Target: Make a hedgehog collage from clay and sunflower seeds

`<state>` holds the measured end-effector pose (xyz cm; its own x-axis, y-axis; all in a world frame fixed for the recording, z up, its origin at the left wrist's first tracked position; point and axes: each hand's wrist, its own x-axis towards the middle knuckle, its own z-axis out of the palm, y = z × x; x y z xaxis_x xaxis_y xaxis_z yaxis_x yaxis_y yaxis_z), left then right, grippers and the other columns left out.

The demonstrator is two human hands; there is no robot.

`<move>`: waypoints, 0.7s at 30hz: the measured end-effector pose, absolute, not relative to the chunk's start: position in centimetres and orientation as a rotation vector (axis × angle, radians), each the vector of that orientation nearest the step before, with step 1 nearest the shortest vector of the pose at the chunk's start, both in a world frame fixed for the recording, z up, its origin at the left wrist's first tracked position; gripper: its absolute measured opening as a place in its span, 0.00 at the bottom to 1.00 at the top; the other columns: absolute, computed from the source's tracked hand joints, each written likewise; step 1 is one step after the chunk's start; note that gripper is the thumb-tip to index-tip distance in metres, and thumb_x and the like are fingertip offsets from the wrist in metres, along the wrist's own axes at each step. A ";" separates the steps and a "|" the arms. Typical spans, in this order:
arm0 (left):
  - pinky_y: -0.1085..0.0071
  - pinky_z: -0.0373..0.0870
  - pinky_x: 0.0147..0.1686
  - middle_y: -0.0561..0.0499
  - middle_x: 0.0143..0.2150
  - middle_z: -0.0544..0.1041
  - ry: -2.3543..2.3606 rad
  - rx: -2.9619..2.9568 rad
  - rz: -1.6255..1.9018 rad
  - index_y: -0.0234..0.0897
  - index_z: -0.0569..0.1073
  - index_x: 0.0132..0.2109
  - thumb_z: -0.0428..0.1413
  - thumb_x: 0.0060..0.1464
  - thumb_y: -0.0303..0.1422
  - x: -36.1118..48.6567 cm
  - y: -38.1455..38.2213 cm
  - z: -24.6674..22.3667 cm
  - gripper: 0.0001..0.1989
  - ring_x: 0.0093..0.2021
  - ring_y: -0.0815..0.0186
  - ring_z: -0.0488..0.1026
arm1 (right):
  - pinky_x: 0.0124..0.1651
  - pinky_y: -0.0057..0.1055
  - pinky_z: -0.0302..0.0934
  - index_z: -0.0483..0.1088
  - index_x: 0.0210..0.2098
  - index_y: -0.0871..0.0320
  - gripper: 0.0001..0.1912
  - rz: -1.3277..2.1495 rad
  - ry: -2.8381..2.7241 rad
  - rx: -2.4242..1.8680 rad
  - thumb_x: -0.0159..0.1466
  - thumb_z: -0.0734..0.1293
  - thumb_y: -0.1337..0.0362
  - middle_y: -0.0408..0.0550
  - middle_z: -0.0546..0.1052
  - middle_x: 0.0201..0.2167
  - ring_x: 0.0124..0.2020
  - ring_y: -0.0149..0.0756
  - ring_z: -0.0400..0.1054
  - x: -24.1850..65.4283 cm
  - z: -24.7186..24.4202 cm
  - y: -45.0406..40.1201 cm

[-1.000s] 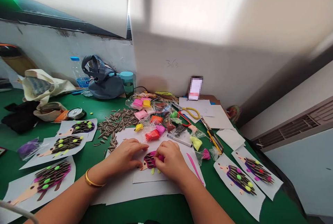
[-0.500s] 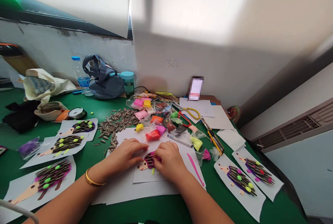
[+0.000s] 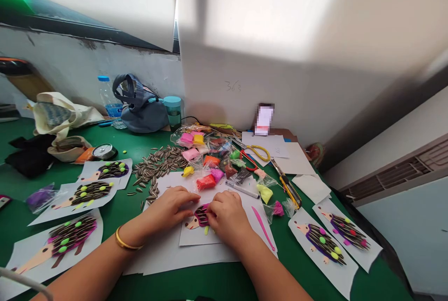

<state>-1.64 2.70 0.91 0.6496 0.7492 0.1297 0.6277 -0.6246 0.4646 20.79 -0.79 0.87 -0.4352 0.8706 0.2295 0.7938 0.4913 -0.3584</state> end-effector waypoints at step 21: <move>0.54 0.61 0.48 0.46 0.49 0.80 1.955 2.493 0.485 0.43 0.77 0.48 0.47 0.60 0.27 -4.5 6.8 0.2 0.16 0.53 0.52 0.70 | 0.45 0.37 0.63 0.70 0.39 0.57 0.12 0.414 -2.065 -1.527 0.64 0.58 0.74 0.49 0.75 0.38 0.42 0.40 0.68 23.1 -0.1 0.4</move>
<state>-4.46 6.81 0.15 0.2106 0.9384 0.2738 0.9575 -0.2545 0.1356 23.09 0.41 -0.08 -0.2177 0.9473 0.2349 0.7838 0.3131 -0.5363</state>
